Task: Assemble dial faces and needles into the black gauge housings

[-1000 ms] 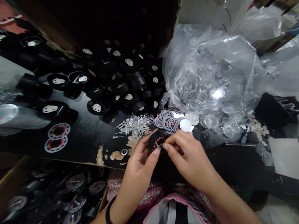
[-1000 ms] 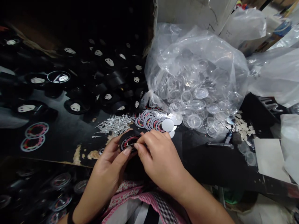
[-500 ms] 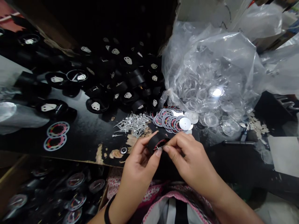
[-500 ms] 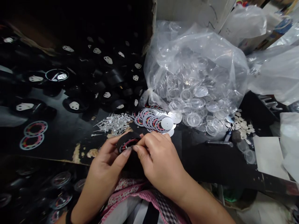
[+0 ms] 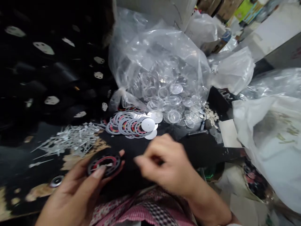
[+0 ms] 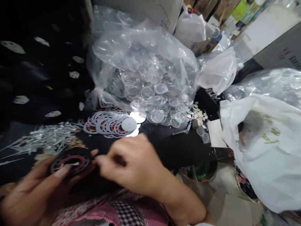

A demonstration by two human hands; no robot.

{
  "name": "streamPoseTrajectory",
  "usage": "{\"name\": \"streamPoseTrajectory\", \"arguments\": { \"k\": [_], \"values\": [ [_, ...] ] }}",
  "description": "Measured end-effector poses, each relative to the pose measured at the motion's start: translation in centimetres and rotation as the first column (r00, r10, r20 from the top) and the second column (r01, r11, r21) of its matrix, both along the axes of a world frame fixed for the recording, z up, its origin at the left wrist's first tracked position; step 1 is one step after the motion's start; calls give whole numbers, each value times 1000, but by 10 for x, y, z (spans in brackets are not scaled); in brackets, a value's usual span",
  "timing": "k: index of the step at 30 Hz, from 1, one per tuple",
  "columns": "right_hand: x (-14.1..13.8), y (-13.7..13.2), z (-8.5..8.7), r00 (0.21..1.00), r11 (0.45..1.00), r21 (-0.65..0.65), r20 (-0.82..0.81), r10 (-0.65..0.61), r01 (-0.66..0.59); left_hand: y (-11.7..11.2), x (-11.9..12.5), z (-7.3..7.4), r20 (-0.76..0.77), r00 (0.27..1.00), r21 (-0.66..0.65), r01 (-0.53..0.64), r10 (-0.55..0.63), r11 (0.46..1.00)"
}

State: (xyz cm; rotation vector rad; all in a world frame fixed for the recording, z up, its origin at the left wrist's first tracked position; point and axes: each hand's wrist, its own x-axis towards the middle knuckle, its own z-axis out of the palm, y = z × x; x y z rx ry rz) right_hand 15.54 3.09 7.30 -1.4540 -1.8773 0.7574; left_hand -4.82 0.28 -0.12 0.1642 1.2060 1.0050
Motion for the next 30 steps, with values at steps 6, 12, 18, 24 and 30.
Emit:
{"name": "streamPoseTrajectory", "arguments": {
  "k": [6,12,18,24,30],
  "values": [
    [101,-4,-15,683,632,281,-140,-717,722,7,24,10,80,996,-14,-30,31,999],
    [97,12,-53,752,714,238,-198,-629,659,10,35,18,316,948,-115,68,-28,991],
    [72,25,-42,773,755,192,-278,-570,627,11,29,18,363,931,-84,65,-31,994],
    [-9,19,-13,701,984,-42,-697,-154,175,8,32,12,338,940,-39,63,-46,997],
    [-53,20,-22,754,981,63,-632,180,-181,6,33,11,361,930,26,61,-67,998]
  ]
}}
